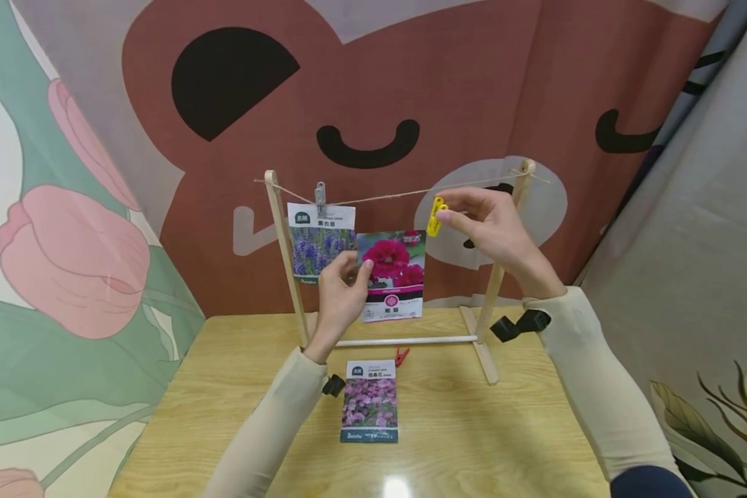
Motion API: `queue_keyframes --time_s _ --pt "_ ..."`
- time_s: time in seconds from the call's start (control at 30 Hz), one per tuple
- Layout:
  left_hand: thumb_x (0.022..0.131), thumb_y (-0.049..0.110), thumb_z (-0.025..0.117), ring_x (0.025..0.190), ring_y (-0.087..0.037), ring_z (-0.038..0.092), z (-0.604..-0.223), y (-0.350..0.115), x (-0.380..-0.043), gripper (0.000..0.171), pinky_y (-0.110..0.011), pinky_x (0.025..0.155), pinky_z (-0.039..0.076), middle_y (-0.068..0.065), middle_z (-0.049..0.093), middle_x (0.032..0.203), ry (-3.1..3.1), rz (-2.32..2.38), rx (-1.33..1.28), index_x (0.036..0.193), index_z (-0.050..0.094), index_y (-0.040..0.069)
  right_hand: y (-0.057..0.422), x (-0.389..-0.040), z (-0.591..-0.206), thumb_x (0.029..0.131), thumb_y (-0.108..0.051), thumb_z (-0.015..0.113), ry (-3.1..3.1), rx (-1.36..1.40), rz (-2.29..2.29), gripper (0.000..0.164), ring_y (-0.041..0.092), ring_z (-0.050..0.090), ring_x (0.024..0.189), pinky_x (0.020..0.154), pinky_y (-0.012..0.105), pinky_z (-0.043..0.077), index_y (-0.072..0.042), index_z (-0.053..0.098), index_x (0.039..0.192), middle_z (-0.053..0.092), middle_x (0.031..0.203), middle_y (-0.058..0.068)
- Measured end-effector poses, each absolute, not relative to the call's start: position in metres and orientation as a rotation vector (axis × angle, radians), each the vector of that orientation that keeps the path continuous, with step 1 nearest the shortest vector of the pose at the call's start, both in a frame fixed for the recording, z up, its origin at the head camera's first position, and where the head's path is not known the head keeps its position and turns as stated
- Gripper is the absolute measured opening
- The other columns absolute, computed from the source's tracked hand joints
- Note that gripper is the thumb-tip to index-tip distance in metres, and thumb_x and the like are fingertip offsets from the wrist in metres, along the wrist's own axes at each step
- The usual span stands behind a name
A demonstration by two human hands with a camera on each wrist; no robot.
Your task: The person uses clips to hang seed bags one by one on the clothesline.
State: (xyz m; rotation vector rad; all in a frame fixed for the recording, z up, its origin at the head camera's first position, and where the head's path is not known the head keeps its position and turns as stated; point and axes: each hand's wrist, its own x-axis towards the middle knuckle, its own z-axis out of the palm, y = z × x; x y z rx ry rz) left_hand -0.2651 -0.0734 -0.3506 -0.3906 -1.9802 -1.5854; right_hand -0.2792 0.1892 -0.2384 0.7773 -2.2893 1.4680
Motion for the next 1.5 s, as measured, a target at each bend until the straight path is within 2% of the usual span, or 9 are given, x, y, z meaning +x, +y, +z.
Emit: queue_keyframes --time_s 0.33,0.47,0.6,0.7,1.0,1.33,1.5 --pt "0.101 0.008 0.073 0.065 -0.013 0.060 -0.347 -0.071 -0.270 0.012 -0.025 0.064 0.046 -0.019 0.076 0.080 -1.954 -1.575 -0.397 0.108 0.075 -0.002 0.181 -0.281 -0.231 0.103 -0.018 0.074 -2.249 0.749 1.457 0.028 0.019 0.069 0.090 0.073 0.026 0.053 -0.009 0.076 0.129 0.077 0.106 0.002" --pt "0.101 0.009 0.074 0.069 -0.016 0.065 -0.346 -0.068 -0.272 0.015 -0.026 0.068 0.049 -0.019 0.078 0.083 -1.961 -1.564 -0.379 0.109 0.074 -0.003 0.180 -0.282 -0.229 0.103 -0.019 0.074 -2.227 0.737 1.455 0.028 0.019 0.068 0.089 0.071 0.025 0.052 -0.006 0.076 0.128 0.076 0.104 0.002" --pt "0.100 0.010 0.074 0.078 -0.025 0.073 -0.344 -0.066 -0.274 0.017 -0.029 0.073 0.054 -0.019 0.079 0.087 -1.967 -1.569 -0.366 0.111 0.074 -0.003 0.178 -0.284 -0.227 0.103 -0.020 0.074 -2.215 0.724 1.460 0.029 0.018 0.067 0.088 0.072 0.024 0.052 -0.005 0.076 0.128 0.075 0.103 0.002" --pt "0.101 0.010 0.074 0.079 -0.029 0.074 -0.343 -0.065 -0.275 0.017 -0.032 0.074 0.055 -0.019 0.080 0.088 -1.967 -1.575 -0.371 0.111 0.074 -0.003 0.177 -0.286 -0.226 0.103 -0.021 0.074 -2.214 0.719 1.453 0.029 0.018 0.067 0.087 0.073 0.024 0.052 -0.006 0.076 0.127 0.075 0.102 0.001" --pt "0.103 0.013 0.071 0.067 -0.018 0.059 -0.340 -0.063 -0.276 0.016 -0.032 0.070 0.048 -0.018 0.076 0.081 -1.977 -1.571 -0.406 0.112 0.074 0.000 0.176 -0.291 -0.224 0.102 -0.018 0.074 -2.182 0.733 1.433 0.024 0.021 0.064 0.080 0.072 0.024 0.054 -0.006 0.078 0.123 0.074 0.101 0.003" --pt "0.103 0.014 0.072 0.078 -0.030 0.067 -0.336 -0.061 -0.279 0.022 -0.037 0.077 0.052 -0.019 0.078 0.089 -1.990 -1.581 -0.383 0.118 0.073 -0.002 0.170 -0.294 -0.219 0.101 -0.018 0.076 -2.173 0.739 1.380 0.020 0.021 0.063 0.079 0.068 0.025 0.049 -0.006 0.080 0.117 0.077 0.101 0.005" --pt "0.103 0.015 0.073 0.080 -0.030 0.068 -0.334 -0.059 -0.281 0.023 -0.039 0.079 0.053 -0.019 0.078 0.090 -1.986 -1.562 -0.370 0.118 0.074 -0.003 0.165 -0.297 -0.218 0.101 -0.019 0.077 -2.156 0.726 1.355 0.020 0.022 0.063 0.077 0.065 0.026 0.048 -0.006 0.081 0.115 0.077 0.097 0.005"
